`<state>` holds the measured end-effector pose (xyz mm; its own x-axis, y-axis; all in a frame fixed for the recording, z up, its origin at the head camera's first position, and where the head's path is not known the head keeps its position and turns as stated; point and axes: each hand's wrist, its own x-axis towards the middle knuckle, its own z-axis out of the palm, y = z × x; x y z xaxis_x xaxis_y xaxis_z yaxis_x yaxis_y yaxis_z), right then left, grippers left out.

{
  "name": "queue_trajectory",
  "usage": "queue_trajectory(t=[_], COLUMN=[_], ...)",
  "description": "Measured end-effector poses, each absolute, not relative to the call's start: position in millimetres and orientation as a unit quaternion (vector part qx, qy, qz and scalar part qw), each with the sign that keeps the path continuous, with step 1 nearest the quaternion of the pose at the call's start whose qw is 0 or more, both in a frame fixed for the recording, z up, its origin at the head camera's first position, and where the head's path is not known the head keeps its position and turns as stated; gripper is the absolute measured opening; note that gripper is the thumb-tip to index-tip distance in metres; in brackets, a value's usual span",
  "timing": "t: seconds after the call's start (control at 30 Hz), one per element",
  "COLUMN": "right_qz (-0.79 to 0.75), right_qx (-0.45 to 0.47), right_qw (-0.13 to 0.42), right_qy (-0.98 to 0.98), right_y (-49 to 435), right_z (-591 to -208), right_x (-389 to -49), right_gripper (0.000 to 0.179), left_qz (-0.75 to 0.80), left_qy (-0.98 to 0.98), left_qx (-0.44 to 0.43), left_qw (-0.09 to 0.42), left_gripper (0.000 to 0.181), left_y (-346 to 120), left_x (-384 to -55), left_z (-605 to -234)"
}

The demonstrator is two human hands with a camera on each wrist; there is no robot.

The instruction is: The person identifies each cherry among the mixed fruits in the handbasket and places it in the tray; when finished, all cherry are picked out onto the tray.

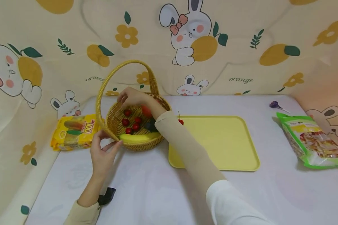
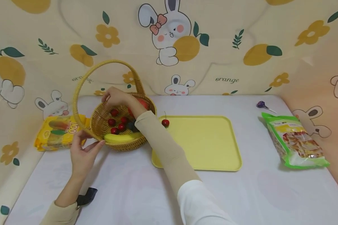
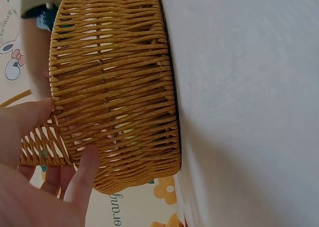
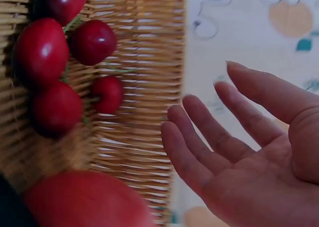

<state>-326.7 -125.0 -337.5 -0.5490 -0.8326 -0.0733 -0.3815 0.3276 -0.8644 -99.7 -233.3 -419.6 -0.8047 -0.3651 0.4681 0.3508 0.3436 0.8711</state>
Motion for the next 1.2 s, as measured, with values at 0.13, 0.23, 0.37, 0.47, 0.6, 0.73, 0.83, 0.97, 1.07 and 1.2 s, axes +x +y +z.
queue_trajectory(t=[0.13,0.23,0.37,0.47,0.6,0.73,0.83,0.97,1.07,1.2], right_qz=[-0.436,-0.435,-0.410,-0.387,-0.343,-0.284,-0.260,-0.259,-0.283,-0.358], right_qx=[-0.376,-0.383,-0.382,-0.374,-0.396,-0.439,-0.456,-0.470,-0.481,-0.487], right_qw=[0.293,0.323,0.365,0.392,0.413,0.413,0.414,0.406,0.383,0.349], right_qy=[0.763,0.748,0.743,0.746,0.745,0.746,0.744,0.740,0.736,0.716], right_y=[-134,-137,-136,-137,-141,-146,-147,-147,-146,-139], right_z=[-352,-359,-366,-369,-372,-375,-377,-379,-377,-366], right_x=[-329,-327,-327,-328,-328,-327,-327,-328,-327,-327], right_gripper=[0.035,0.037,0.039,0.040,0.042,0.040,0.037,0.033,0.034,0.036], left_qz=[-0.562,-0.555,-0.561,-0.567,-0.565,-0.556,-0.560,-0.563,-0.561,-0.559], left_qy=[-0.768,-0.773,-0.770,-0.765,-0.766,-0.772,-0.770,-0.768,-0.769,-0.768], left_qx=[-0.001,0.005,0.011,0.000,-0.009,-0.004,-0.004,-0.003,-0.003,-0.004], left_qw=[0.308,0.308,0.304,0.305,0.308,0.307,0.306,0.305,0.306,0.312], left_gripper=[0.059,0.059,0.061,0.061,0.060,0.059,0.059,0.061,0.061,0.061], left_y=[-227,-228,-235,-239,-235,-230,-233,-239,-238,-235], left_x=[-94,-95,-100,-103,-101,-97,-99,-102,-102,-101], left_z=[-407,-408,-421,-428,-422,-412,-419,-428,-427,-424])
